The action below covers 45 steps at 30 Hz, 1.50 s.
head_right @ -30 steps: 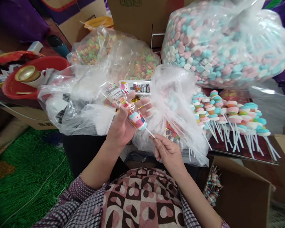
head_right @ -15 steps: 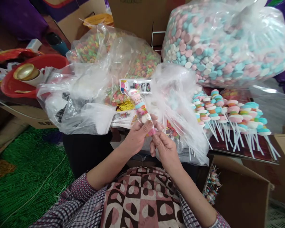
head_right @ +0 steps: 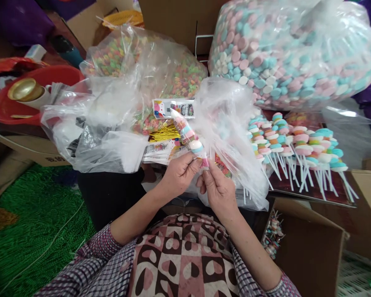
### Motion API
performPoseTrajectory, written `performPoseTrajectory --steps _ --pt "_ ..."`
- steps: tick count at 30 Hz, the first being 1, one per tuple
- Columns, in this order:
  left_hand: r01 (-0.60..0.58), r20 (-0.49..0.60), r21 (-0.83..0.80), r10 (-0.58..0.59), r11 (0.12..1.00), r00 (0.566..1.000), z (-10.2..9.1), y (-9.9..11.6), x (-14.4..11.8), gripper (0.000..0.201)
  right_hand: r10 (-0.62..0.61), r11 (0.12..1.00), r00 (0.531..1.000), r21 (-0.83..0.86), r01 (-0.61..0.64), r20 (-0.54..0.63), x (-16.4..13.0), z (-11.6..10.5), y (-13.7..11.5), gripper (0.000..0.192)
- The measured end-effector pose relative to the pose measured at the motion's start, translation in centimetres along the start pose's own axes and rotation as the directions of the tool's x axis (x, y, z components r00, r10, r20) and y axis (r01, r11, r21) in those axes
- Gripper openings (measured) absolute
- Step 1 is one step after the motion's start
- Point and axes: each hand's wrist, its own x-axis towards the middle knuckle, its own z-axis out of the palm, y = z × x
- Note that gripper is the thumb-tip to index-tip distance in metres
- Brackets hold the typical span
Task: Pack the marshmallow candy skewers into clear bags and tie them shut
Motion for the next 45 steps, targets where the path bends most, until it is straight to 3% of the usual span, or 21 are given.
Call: performPoseTrajectory --steps 4,7,9,12,14,16,21,25,29,30,32,34,36,37,39,41,43,45 --pt "0.054 0.041 -0.1 -0.05 0.993 0.998 -0.4 -0.2 0.1 0.03 -0.004 0.999 0.997 0.033 0.006 -0.075 0.0 0.2 0.0 0.032" --pt "0.161 0.049 -0.289 -0.153 0.944 0.987 -1.4 -0.4 0.3 0.027 -0.002 1.0 0.994 0.024 0.004 -0.109 -0.1 0.2 -0.2 0.025" --pt "0.19 0.021 -0.488 -0.206 0.852 0.978 -1.8 -0.3 0.6 0.034 0.004 1.0 0.995 0.001 -0.003 -0.096 -0.1 0.3 -0.3 0.027" --pt "0.196 0.039 -0.747 -0.253 0.635 0.967 -1.7 0.1 0.9 0.044 -0.003 1.0 0.999 -0.021 0.002 -0.043 -0.1 0.6 -0.4 0.033" --pt "0.227 0.074 -0.817 -0.294 0.529 0.953 -1.3 0.4 0.9 0.049 -0.014 0.999 1.0 -0.037 0.013 -0.024 -0.2 0.9 -0.3 0.033" --pt "0.269 0.114 -0.834 -0.326 0.483 0.939 -0.8 0.7 0.8 0.053 -0.024 0.999 0.999 -0.049 0.023 -0.026 -0.3 1.2 -0.3 0.029" --pt "0.33 0.171 -0.825 -0.353 0.46 0.92 0.2 0.7 0.3 0.056 -0.016 1.0 1.0 -0.027 0.016 0.012 -0.7 2.1 -0.2 0.025" --pt "0.36 0.225 -0.813 -0.324 0.458 0.919 0.3 0.0 0.1 0.042 0.023 1.0 0.999 0.004 -0.023 0.032 -0.4 2.0 -0.2 0.027" --pt "0.323 0.176 -0.801 -0.318 0.504 0.932 -0.7 -0.2 0.0 0.031 0.018 0.993 0.96 -0.115 0.015 0.279 1.0 -1.2 -1.0 0.028" --pt "0.312 0.161 -0.797 -0.317 0.516 0.935 -1.0 -0.1 0.0 0.031 0.021 0.989 0.963 -0.145 0.019 0.269 1.4 -2.3 -1.2 0.026" --pt "0.356 0.23 -0.794 -0.298 0.492 0.926 -1.2 0.4 -0.3 0.033 0.021 0.998 0.995 -0.064 -0.015 0.098 2.2 -4.1 -1.7 0.024" --pt "0.506 0.456 -0.767 -0.22 0.394 0.862 -0.8 1.0 -0.8 0.038 0.065 0.983 0.997 0.17 -0.071 0.043 2.8 -4.8 -2.2 0.036" --pt "0.65 0.66 -0.698 -0.083 0.3 0.746 0.0 1.5 -1.4 0.044 0.118 0.914 0.975 0.364 -0.181 0.186 3.1 -4.4 -2.8 0.064" --pt "0.681 0.704 -0.677 -0.026 0.279 0.71 0.3 1.6 -1.6 0.047 0.135 0.881 0.954 0.408 -0.239 0.268 3.2 -3.8 -3.1 0.075" --pt "0.664 0.699 -0.681 0.003 0.309 0.715 0.6 1.7 -1.9 0.05 0.149 0.847 0.94 0.45 -0.281 0.307 3.3 -2.3 -3.6 0.075" --pt "0.573 0.615 -0.661 -0.088 0.485 0.784 0.3 1.6 -1.9 0.048 0.159 0.834 0.965 0.496 -0.243 0.207 3.2 -0.6 -3.9 0.058" --pt "0.432 0.406 -0.507 -0.235 0.746 0.883 -0.3 1.5 -1.7 0.038 0.176 0.83 0.983 0.527 -0.181 0.061 3.2 0.9 -4.0 0.042" --pt "0.322 0.122 -0.299 -0.299 0.898 0.946 -1.0 1.2 -1.5 0.024 0.181 0.857 0.981 0.501 -0.123 -0.068 3.2 2.0 -3.9 0.035"
